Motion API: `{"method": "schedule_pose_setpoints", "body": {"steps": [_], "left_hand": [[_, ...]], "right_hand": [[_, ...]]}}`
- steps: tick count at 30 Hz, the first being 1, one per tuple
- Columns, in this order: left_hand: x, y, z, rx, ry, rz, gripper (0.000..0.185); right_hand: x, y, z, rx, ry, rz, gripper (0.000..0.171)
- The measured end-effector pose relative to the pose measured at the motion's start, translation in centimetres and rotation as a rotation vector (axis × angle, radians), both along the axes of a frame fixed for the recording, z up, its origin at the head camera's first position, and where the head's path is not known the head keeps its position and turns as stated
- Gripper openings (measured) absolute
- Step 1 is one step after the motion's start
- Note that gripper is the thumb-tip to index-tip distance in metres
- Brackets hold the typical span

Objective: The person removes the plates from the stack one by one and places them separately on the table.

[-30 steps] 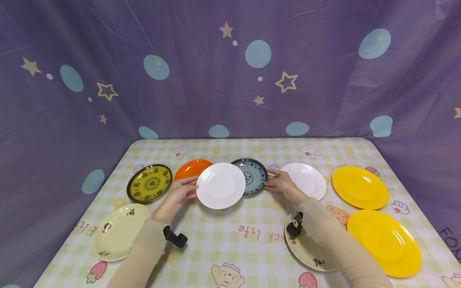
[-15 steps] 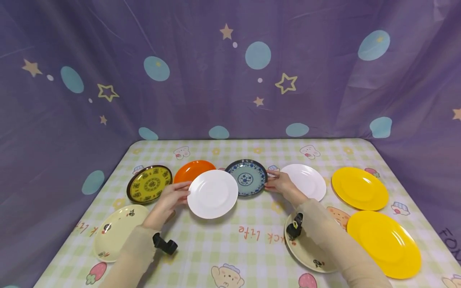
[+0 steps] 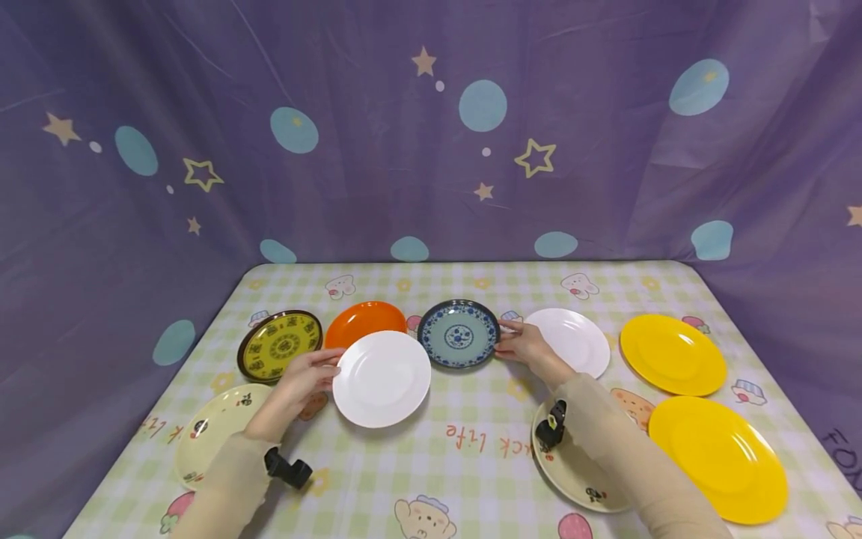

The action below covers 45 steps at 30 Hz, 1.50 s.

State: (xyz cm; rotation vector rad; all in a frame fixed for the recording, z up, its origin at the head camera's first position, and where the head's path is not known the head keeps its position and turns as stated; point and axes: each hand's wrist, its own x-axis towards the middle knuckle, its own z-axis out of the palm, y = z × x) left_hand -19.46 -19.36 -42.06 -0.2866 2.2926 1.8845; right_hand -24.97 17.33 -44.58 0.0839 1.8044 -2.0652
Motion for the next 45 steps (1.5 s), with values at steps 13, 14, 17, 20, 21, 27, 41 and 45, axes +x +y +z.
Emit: {"method": "schedule_pose_setpoints", "body": {"steps": [13, 14, 17, 20, 21, 27, 41, 45], "left_hand": [[0.9, -1.9, -0.1, -0.081, 0.006, -0.128, 0.036], [0.9, -2.0, -0.1, -0.085, 0.006, -0.139, 0.036], [1.0, -2.4, -0.1, -0.116, 0.012, -0.173, 0.035], [1.2, -2.7, -0.1, -0.139, 0.012, -0.197, 0.034], [1.2, -2.8, -0.1, -0.145, 0.013, -0.205, 0.034], [1.4, -3.4, -0.2, -0.162, 0.014, -0.263, 0.034], [1.2, -4.3, -0.5, -0.193, -0.003, -0.367, 0.034], [1.1, -4.5, -0.7, -0.2, -0.017, -0.382, 0.033]], "right_hand": [[0.1, 0.1, -0.1, 0.017, 0.017, 0.011, 0.058], [0.1, 0.1, -0.1, 0.019, 0.018, 0.01, 0.058], [0.1, 0.1, 0.0, 0.02, 0.016, 0.01, 0.058], [0.1, 0.1, 0.0, 0.016, 0.015, 0.009, 0.059], [0.1, 0.1, 0.0, 0.014, 0.017, 0.009, 0.059], [0.2, 0.1, 0.1, 0.02, 0.017, 0.007, 0.058], [0.1, -0.1, 0.0, 0.019, -0.006, -0.014, 0.058], [0.0, -0.3, 0.0, 0.011, -0.003, -0.022, 0.061]]}}
